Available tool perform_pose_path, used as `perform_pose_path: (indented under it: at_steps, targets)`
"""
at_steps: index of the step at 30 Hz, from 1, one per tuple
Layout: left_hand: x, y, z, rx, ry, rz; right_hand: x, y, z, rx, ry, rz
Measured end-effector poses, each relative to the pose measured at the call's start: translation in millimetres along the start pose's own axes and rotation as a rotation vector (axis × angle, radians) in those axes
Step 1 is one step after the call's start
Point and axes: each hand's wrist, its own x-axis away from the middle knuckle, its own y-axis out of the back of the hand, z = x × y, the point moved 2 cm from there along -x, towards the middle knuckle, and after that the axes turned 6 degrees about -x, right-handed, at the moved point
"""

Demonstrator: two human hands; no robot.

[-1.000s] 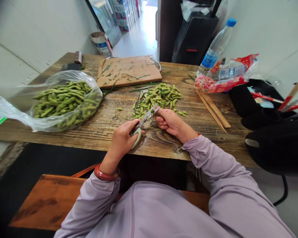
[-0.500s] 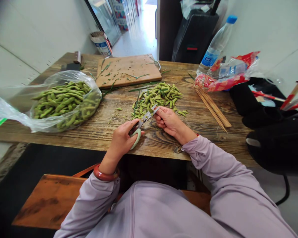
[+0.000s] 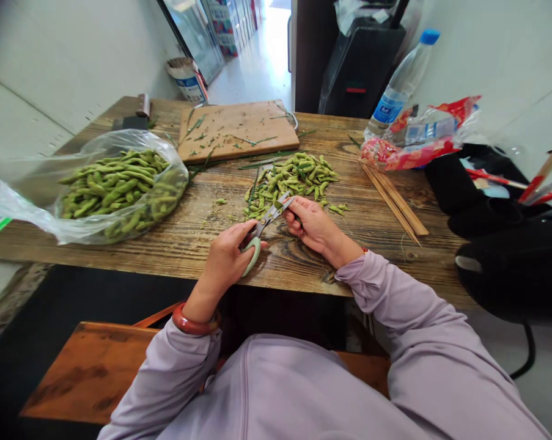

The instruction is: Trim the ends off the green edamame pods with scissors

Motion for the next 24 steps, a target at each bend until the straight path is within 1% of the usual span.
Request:
perform_pose_path:
  at_steps: [4, 14, 19, 24]
  targets:
    - [0.0, -0.7, 0.5, 0.000, 0.005, 0.003, 0.9, -1.3, -0.6, -0.016, -0.002, -0.001]
    - [0.3, -2.9, 1.7, -0.026, 0.032, 0.003, 0.6, -3.3, -2.2, -0.048, -0.025, -0.062]
    - [-0.9, -2.0, 1.5, -0.009, 0.023, -0.001, 0.2, -2.6, -3.0, -0.074, -0.015, -0.064]
    - [-3.0, -2.7, 2.3, 0.017, -0.004, -0.025, 0.6, -3.8, -2.4, -0.049, -0.019, -0.072]
